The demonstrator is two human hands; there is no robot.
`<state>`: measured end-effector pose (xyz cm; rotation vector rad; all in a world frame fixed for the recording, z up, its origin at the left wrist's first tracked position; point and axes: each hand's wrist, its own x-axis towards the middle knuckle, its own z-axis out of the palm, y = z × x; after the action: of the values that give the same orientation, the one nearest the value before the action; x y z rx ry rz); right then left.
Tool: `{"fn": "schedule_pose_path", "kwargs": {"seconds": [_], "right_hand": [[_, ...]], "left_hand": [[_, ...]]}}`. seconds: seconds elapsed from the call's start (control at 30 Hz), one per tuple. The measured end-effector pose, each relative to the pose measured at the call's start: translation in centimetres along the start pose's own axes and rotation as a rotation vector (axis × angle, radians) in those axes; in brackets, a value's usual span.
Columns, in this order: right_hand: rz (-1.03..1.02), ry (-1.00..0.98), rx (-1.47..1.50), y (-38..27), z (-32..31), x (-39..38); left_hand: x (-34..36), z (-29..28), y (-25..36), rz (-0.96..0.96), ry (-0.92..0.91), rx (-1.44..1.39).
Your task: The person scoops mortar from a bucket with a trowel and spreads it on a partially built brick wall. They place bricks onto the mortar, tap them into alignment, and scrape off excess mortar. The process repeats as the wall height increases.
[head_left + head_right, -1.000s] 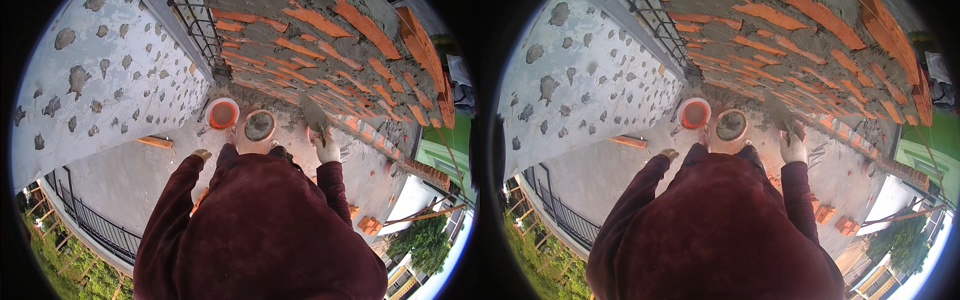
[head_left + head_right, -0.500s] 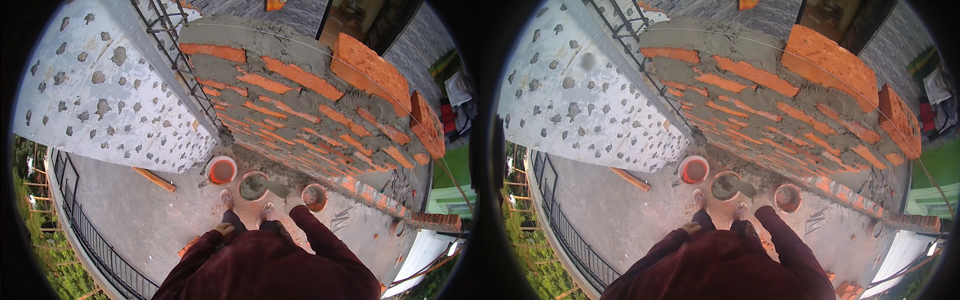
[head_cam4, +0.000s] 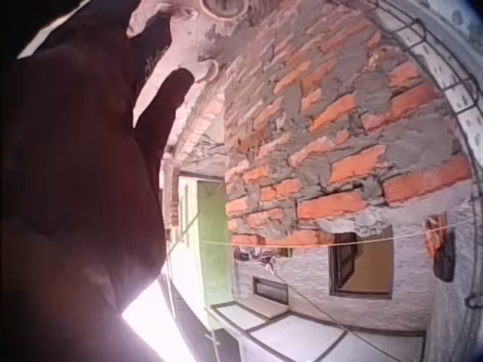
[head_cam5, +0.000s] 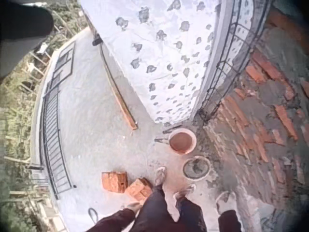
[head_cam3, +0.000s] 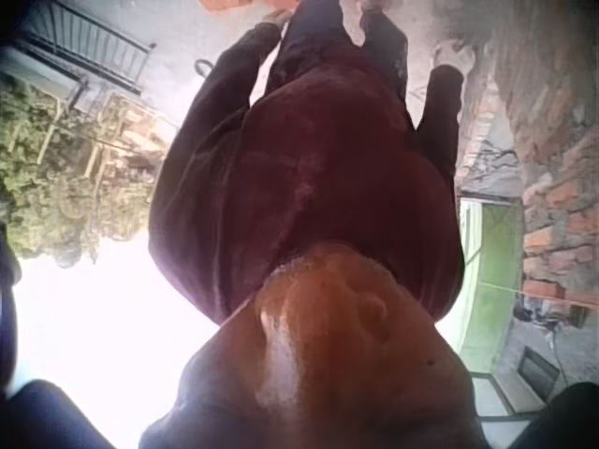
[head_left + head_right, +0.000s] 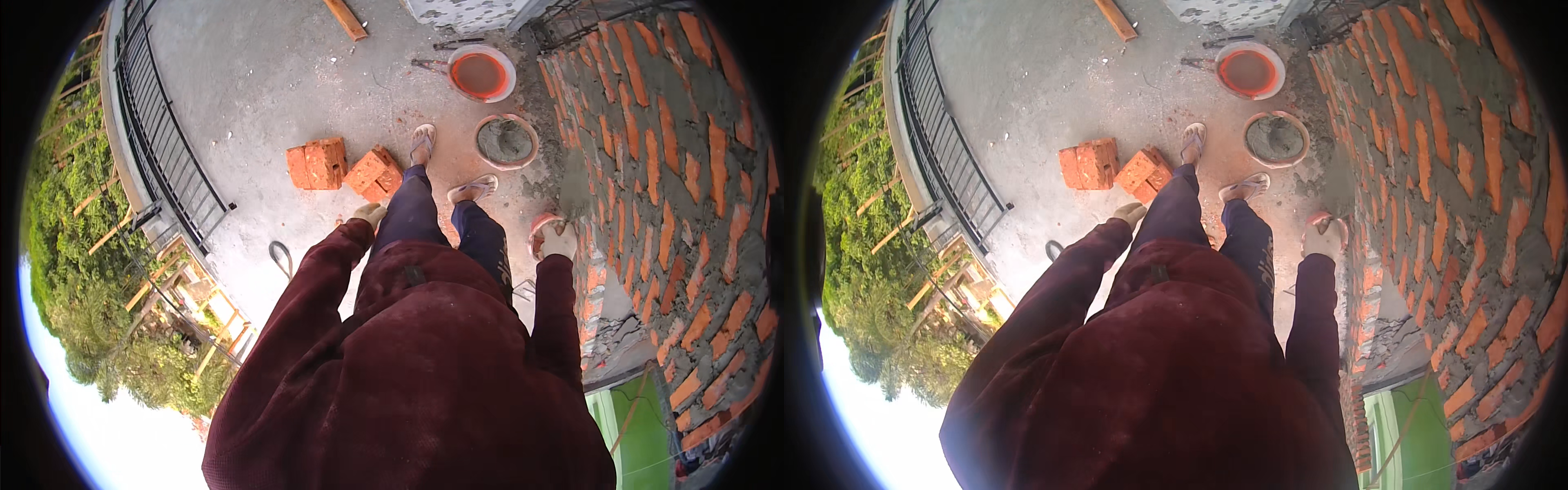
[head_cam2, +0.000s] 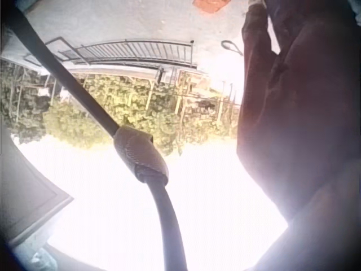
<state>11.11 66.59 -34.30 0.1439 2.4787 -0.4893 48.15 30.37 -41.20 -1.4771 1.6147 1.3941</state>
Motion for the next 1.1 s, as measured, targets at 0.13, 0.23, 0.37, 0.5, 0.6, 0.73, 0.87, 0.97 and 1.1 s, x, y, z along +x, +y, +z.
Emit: {"fn": "schedule_pose_path", "kwargs": {"seconds": [0.13,0.23,0.37,0.5,0.6,0.73,0.87,0.97,1.1], "right_hand": [[-0.034,-0.084,0.103,-1.4,-1.6,1.6],[0.012,-0.329,0.337,-3.4,-0.7,2.0],[0.096,-0.492,0.334,-3.2,4.6,0.1],[0.202,-0.561,0.012,-0.2,8.4,-2.9],[0.247,-0.590,-0.097,-0.8,9.3,-2.3],[0.311,-0.569,-0.066,-2.4,10.8,-0.9],[0.324,-0.557,-0.102,-3.2,12.4,-1.5],[0.295,-0.597,-0.054,-4.7,12.4,-1.4],[0.215,-0.664,0.248,-8.2,11.0,-3.7]], "left_hand": [[-1.9,0.2,-17.1,-0.334,-0.094,0.369],[-1.9,3.4,-24.9,-0.397,-0.023,0.313],[6.6,6.2,-21.8,-0.752,0.106,-0.999],[19.5,6.9,-17.3,-0.762,0.414,-1.371],[30.7,6.6,-16.4,-0.619,0.457,-1.537],[39.9,5.6,-17.0,-0.492,0.538,-1.712],[41.8,4.7,-17.1,-0.377,0.555,-1.813],[37.9,6.7,-14.9,-0.334,0.591,-1.955],[24.3,8.2,-14.7,0.092,0.200,-2.139]]}}
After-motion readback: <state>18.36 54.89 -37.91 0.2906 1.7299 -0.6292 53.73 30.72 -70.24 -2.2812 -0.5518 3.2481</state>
